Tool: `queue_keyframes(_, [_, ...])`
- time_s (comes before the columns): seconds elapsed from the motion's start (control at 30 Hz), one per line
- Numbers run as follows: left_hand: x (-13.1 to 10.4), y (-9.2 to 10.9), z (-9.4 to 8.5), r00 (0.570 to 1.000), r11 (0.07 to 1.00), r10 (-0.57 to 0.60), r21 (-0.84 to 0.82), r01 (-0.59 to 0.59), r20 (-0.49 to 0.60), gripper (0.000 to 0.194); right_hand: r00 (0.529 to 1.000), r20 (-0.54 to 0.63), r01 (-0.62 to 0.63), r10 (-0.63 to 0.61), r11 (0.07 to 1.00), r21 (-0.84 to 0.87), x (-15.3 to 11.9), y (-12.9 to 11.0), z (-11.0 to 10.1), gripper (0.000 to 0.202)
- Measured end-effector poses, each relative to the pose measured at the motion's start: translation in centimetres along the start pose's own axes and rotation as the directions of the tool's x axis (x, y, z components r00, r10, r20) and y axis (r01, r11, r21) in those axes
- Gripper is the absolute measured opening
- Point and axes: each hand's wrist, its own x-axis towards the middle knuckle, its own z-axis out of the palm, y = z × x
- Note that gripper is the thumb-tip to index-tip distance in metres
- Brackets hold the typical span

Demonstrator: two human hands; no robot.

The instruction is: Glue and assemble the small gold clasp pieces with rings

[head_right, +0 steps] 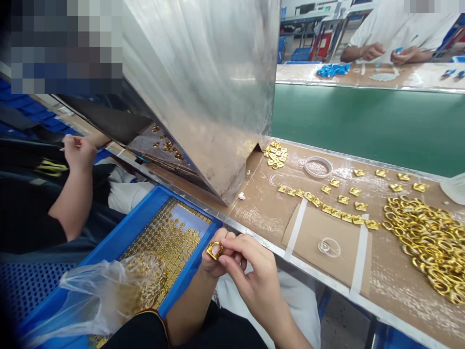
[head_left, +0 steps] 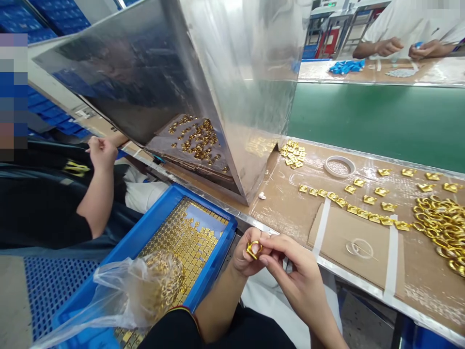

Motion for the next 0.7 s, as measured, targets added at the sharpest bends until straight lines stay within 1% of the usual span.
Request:
queue_keyframes(0.07, [-1.5,-5.5,1.2,0.999,1.000,0.002,0.006,-0.002,0.050,0.031,1.000,0.007,-0.019,0.018,1.000,0.008,0.1,0.1,-0.2,0.013])
queue_keyframes(0.13, [-2.9,-11.3,2.6,0.994,1.000,-0.001,0.013,0.000,0.105,0.035,0.999,0.018,-0.049,0.048,0.998,0.044,0.1,0.3,-0.4,0.014])
queue_keyframes(0.2, [-4.0,-16.7,4.2,0.979,0.999,0.029,0.009,-0.031,0.201,0.031,0.995,0.029,-0.099,0.096,0.989,0.112,0.0,0.5,-0.5,0.017])
queue_keyframes(0.23, [-4.4,-18.9,4.9,0.972,1.000,0.027,0.010,-0.030,0.232,0.034,0.992,0.033,-0.127,0.123,0.980,0.151,-0.1,0.5,-0.6,0.019])
queue_keyframes(0.27, [-4.6,-20.8,5.6,0.963,0.999,0.032,0.004,-0.035,0.267,0.044,0.988,0.033,-0.152,0.148,0.971,0.187,-0.2,0.6,-0.7,0.021])
queue_keyframes(0.3, [-4.7,-22.2,6.2,0.944,0.998,0.066,-0.023,-0.062,0.324,0.055,0.985,0.033,-0.175,0.172,0.961,0.213,-0.3,0.6,-0.7,0.023])
queue_keyframes(0.37, [-4.7,-23.8,7.0,0.890,0.990,0.135,-0.085,-0.108,0.436,0.062,0.979,0.036,-0.203,0.200,0.948,0.244,-0.5,0.6,-0.8,0.022])
queue_keyframes(0.43, [-4.5,-24.1,7.3,0.844,0.983,0.178,-0.122,-0.134,0.506,0.060,0.977,0.045,-0.211,0.206,0.941,0.264,-0.6,0.6,-1.0,0.019])
queue_keyframes(0.47, [-4.4,-24.1,7.3,0.833,0.983,0.184,-0.122,-0.141,0.522,0.059,0.977,0.058,-0.213,0.205,0.935,0.283,-0.7,0.6,-1.1,0.018])
queue_keyframes(0.5, [-4.3,-24.0,7.3,0.829,0.983,0.184,-0.107,-0.149,0.529,0.059,0.976,0.076,-0.217,0.204,0.925,0.312,-0.8,0.7,-1.2,0.019])
queue_keyframes(0.6, [-4.1,-23.7,7.1,0.844,0.979,0.163,0.024,-0.204,0.510,0.060,0.963,0.132,-0.267,0.233,0.880,0.393,-1.1,1.2,-1.8,0.026])
queue_keyframes(0.67, [-3.9,-23.5,7.0,0.840,0.946,0.184,0.141,-0.292,0.510,0.057,0.948,0.149,-0.318,0.281,0.856,0.407,-1.5,1.4,-2.3,0.029])
queue_keyframes(0.7, [-3.8,-23.3,7.0,0.821,0.912,0.215,0.192,-0.362,0.529,0.054,0.941,0.148,-0.339,0.305,0.850,0.404,-1.7,1.4,-2.6,0.030])
